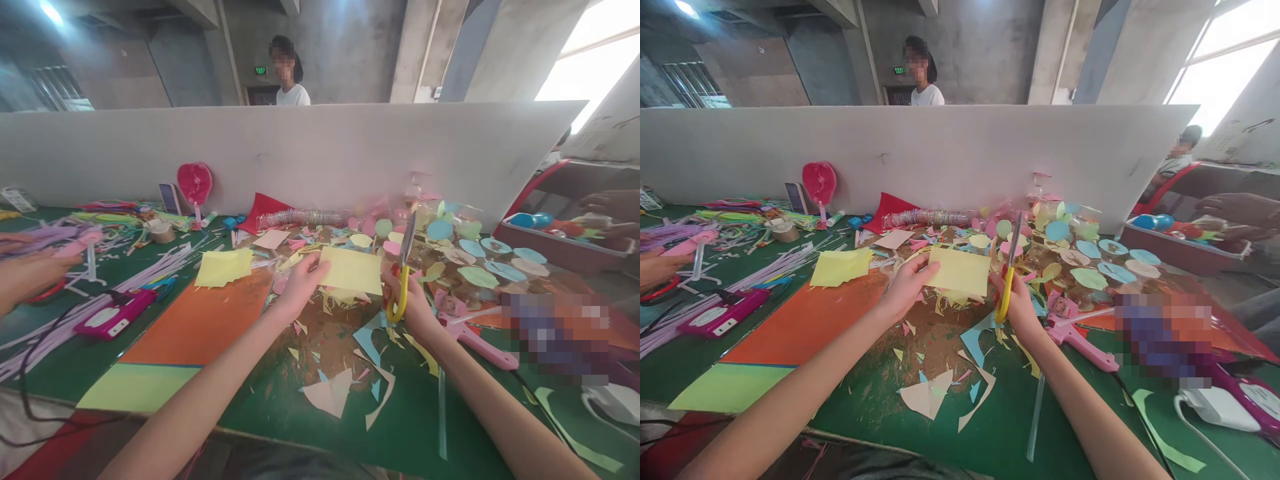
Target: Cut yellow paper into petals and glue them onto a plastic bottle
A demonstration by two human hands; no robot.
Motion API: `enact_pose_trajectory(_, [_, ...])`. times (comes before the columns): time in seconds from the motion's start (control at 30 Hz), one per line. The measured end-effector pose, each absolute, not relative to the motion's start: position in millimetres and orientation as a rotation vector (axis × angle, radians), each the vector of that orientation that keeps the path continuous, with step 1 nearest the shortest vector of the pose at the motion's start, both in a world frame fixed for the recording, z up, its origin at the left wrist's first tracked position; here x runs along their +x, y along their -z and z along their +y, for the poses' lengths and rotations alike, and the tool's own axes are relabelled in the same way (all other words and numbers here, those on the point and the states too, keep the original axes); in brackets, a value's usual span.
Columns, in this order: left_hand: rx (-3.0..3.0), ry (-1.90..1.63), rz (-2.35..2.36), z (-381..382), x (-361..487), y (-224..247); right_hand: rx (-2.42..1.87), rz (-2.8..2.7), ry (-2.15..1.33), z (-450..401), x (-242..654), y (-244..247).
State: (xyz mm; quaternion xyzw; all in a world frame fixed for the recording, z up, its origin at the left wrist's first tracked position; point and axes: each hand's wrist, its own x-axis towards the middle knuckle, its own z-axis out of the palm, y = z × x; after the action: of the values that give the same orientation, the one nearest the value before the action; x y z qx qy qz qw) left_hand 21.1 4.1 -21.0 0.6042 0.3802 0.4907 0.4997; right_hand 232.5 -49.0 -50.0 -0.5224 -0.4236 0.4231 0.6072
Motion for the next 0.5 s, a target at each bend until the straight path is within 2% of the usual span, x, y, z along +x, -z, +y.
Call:
enact_pose_trajectory(0.27, [1.438, -1.155, 0.930, -1, 25, 19, -1.209, -1.003, -1.021, -54, 227, 44])
enact_pose_trajectory(0.5, [1.245, -1.037, 0.620, -10, 36, 22, -1.139, -0.931, -1.078, -58, 222, 43])
